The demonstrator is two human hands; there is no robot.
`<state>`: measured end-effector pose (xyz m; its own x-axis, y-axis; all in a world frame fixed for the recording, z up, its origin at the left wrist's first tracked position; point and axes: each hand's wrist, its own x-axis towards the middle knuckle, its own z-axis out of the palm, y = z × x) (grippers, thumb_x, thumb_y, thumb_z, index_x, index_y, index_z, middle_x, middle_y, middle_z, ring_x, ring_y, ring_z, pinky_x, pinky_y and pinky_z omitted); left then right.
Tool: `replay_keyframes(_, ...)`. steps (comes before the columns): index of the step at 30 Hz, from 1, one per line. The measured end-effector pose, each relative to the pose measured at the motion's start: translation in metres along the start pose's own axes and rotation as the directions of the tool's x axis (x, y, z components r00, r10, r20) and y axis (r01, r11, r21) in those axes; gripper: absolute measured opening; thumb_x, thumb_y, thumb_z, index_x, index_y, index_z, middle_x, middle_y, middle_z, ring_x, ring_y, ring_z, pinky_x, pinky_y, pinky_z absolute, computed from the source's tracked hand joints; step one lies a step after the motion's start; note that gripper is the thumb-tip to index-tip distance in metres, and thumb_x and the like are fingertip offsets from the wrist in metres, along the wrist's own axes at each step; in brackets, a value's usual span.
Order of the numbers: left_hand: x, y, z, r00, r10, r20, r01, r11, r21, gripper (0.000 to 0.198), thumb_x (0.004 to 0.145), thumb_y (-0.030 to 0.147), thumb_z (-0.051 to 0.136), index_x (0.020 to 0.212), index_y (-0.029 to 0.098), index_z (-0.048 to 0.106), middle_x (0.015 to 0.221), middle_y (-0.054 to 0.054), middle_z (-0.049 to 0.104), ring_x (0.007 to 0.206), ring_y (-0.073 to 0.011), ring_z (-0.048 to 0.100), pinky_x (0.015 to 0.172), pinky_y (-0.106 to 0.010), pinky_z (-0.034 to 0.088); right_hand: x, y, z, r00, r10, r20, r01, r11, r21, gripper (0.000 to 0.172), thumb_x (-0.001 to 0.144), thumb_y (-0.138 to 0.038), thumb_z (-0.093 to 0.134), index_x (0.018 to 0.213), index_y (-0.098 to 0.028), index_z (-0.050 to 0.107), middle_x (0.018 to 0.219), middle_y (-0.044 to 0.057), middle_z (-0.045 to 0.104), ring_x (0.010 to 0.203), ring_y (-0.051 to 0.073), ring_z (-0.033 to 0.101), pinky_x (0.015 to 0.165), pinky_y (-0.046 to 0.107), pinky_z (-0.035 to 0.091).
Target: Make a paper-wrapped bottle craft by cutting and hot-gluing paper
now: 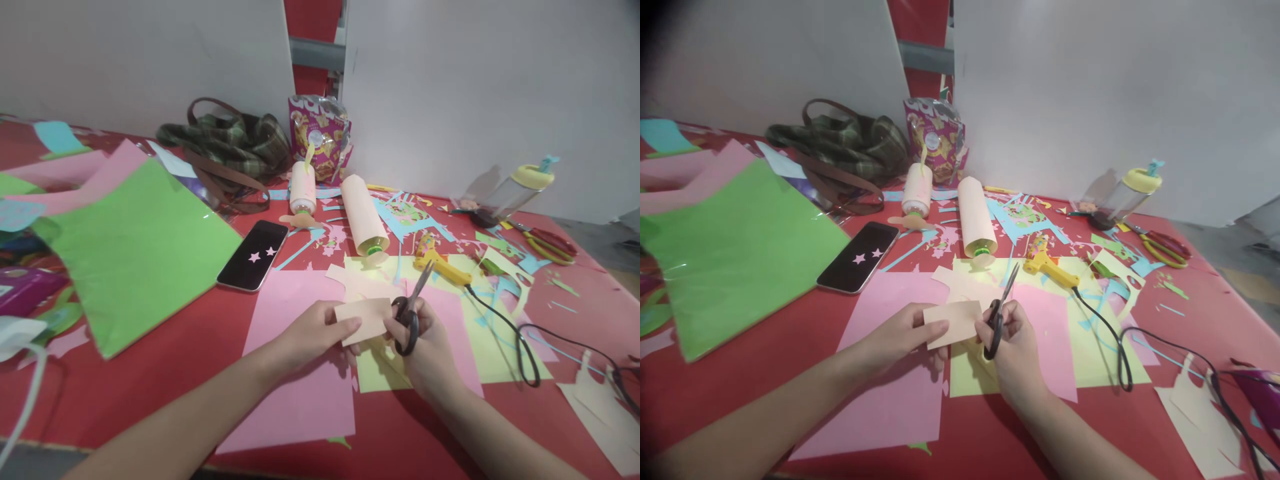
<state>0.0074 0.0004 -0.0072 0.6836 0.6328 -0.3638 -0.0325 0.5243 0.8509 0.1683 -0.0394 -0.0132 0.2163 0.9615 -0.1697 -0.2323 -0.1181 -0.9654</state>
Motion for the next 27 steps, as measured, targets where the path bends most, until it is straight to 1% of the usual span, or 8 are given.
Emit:
replay_keyframes(2,0.001,-0.004,0.003,0.999,-0.024,0.041,0.025,0.999,-0.027,0.034,0.073,0.040,0.053,0.073,0.006,0.055,0.052,-0.005,0.056,0.042,-0.0129,0.054,0.041,-0.025,0.044,-0.001,-0.001,0.002,1.000,0.014,0.017,-0.015,1.000,0.022,0.033,0.060,-0.018,0.067,0.066,-0.021,0.034,0.071,-0.005,0.047,0.047,0.005,0.047,0.040,0.017,0.033)
replay_keyframes(5,0.002,-0.007,0.006,0.997,-0.043,0.059,0.044,0.999,-0.004,0.041,0.076,0.043,0.047,0.064,0.004,0.056,0.046,-0.006,0.055,0.036,-0.0111,0.052,0.037,-0.022,0.041,-0.003,-0.002,0.005,0.998,0.032,0.051,-0.034,0.999,0.035,0.032,0.061,-0.016,0.066,0.065,-0.020,0.034,0.069,-0.006,0.047,0.047,0.004,0.046,0.042,0.017,0.034)
replay_keyframes(10,0.000,-0.006,0.008,0.999,-0.037,0.017,0.035,0.995,0.095,0.036,0.078,0.040,0.045,0.074,0.006,0.055,0.043,-0.004,0.057,0.030,-0.0103,0.049,0.032,-0.018,0.036,-0.005,-0.001,0.005,0.996,0.045,0.073,-0.044,0.999,-0.005,0.033,0.062,-0.020,0.066,0.065,-0.021,0.033,0.066,-0.006,0.046,0.047,0.006,0.046,0.039,0.017,0.033)
replay_keyframes(16,-0.005,0.003,0.003,0.999,-0.050,-0.010,0.051,0.988,0.147,0.029,0.079,0.036,0.046,0.070,0.009,0.052,0.042,-0.002,0.057,0.031,-0.0105,0.050,0.034,-0.020,0.039,-0.004,0.001,0.004,0.981,0.088,0.175,-0.096,0.995,0.040,0.033,0.065,-0.022,0.066,0.063,-0.020,0.033,0.062,-0.008,0.044,0.043,0.004,0.043,0.041,0.018,0.033)
replay_keyframes(19,-0.008,0.009,0.000,0.998,-0.021,-0.063,0.029,0.991,0.131,0.030,0.079,0.035,0.045,0.064,0.010,0.052,0.041,-0.001,0.055,0.030,-0.0104,0.048,0.033,-0.022,0.039,-0.006,0.000,0.002,0.950,0.127,0.285,-0.147,0.988,0.048,0.032,0.068,-0.029,0.063,0.066,-0.021,0.032,0.062,-0.007,0.045,0.043,0.004,0.043,0.040,0.018,0.031)
replay_keyframes(21,-0.010,0.013,-0.002,0.996,0.030,-0.087,-0.020,0.994,0.106,0.031,0.079,0.034,0.044,0.061,0.010,0.052,0.040,-0.001,0.054,0.032,-0.0105,0.047,0.033,-0.022,0.039,-0.008,-0.001,0.001,0.919,0.139,0.370,-0.168,0.985,0.047,0.034,0.067,-0.036,0.063,0.068,-0.021,0.032,0.065,-0.006,0.045,0.044,0.005,0.043,0.039,0.017,0.032)
replay_keyframes(25,-0.014,0.022,-0.007,0.987,0.136,-0.089,-0.127,0.987,0.099,0.037,0.081,0.032,0.040,0.055,0.011,0.053,0.039,-0.003,0.053,0.043,-0.0122,0.051,0.038,-0.022,0.041,-0.010,-0.003,-0.001,0.860,0.152,0.488,-0.195,0.980,0.039,0.038,0.065,-0.044,0.063,0.072,-0.022,0.033,0.070,-0.004,0.043,0.052,0.007,0.046,0.041,0.018,0.035)
replay_keyframes(27,-0.015,0.024,-0.008,0.983,0.160,-0.087,-0.150,0.982,0.114,0.037,0.081,0.031,0.040,0.054,0.011,0.054,0.039,-0.003,0.053,0.045,-0.0127,0.052,0.039,-0.022,0.042,-0.011,-0.003,-0.002,0.826,0.169,0.538,-0.209,0.978,0.013,0.037,0.067,-0.047,0.060,0.072,-0.022,0.033,0.070,-0.003,0.044,0.050,0.007,0.045,0.041,0.019,0.035)
